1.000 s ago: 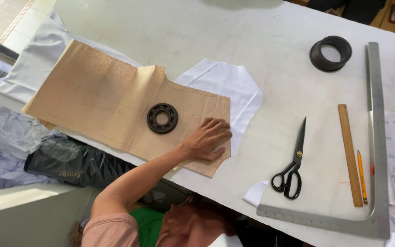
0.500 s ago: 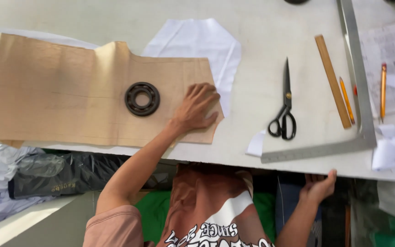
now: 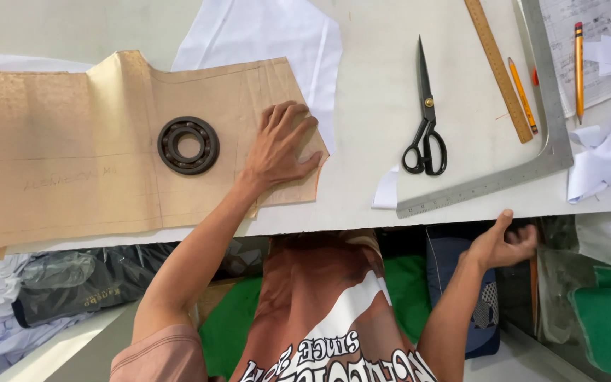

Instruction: The person uses large scissors to cut a piece of white fabric following the outline of a brown paper pattern. They carefully maneuver the scissors along the curved edges of the pattern, which is held in place by a roll of black tape. After cutting, the person removes the tape and lifts the pattern to reveal the cut fabric piece.

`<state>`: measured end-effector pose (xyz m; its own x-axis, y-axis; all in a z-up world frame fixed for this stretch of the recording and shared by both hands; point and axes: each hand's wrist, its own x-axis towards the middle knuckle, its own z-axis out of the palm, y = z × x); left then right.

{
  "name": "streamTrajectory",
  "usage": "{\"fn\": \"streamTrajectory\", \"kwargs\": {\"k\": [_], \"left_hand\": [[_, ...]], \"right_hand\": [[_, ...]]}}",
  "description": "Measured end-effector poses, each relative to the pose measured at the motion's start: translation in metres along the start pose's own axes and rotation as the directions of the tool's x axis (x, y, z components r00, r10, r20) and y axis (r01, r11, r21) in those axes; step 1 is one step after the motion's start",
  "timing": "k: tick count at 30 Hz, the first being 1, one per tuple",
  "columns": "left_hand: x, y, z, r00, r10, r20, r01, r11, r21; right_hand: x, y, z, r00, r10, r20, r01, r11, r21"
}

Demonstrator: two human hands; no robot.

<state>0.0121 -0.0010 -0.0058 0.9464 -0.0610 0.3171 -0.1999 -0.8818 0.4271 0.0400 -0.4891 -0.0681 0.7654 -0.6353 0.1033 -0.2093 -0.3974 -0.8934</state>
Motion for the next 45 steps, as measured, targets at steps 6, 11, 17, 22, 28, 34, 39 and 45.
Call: {"fn": "streamTrajectory", "kwargs": {"k": [6, 11, 17, 22, 28, 34, 39, 45], "left_hand": [[0.003, 0.01, -0.013, 0.996, -0.088, -0.005, 0.088, 0.994, 0.057], [0.003, 0.011, -0.013, 0.991, -0.13, -0.003, 0.13, 0.988, 0.08], [0.01, 0.013, -0.015, 0.99, -0.14, -0.003, 0.14, 0.983, 0.122], [0.009, 0.015, -0.014, 0.991, -0.134, 0.022, 0.129, 0.98, 0.152], [0.014, 0.016, -0.01, 0.996, -0.079, -0.041, 0.085, 0.982, 0.17], [0.022, 0.022, -0.01, 0.997, -0.077, 0.0, 0.076, 0.988, 0.131], [0.023, 0.023, -0.004, 1.0, -0.031, 0.004, 0.03, 0.988, 0.151], [0.021, 0.035, -0.012, 0.999, -0.008, 0.044, 0.003, 0.994, 0.11]], "right_hand": [[-0.038, -0.107, 0.028, 0.725, -0.655, 0.213, 0.685, 0.718, -0.122], [-0.05, -0.137, 0.083, 0.553, -0.727, 0.408, 0.76, 0.64, 0.111], [-0.053, -0.168, 0.11, 0.488, -0.514, 0.706, 0.721, 0.693, 0.007], [-0.044, -0.173, 0.108, 0.483, -0.437, 0.759, 0.662, 0.749, 0.011], [-0.033, -0.164, 0.12, 0.512, -0.431, 0.743, 0.627, 0.778, 0.019], [-0.03, -0.179, 0.095, 0.59, -0.499, 0.634, 0.556, 0.821, 0.129], [0.009, -0.105, 0.031, 0.928, -0.373, 0.023, 0.371, 0.926, 0.064], [0.035, -0.094, 0.029, 0.806, 0.58, 0.118, -0.494, 0.55, 0.673]]}}
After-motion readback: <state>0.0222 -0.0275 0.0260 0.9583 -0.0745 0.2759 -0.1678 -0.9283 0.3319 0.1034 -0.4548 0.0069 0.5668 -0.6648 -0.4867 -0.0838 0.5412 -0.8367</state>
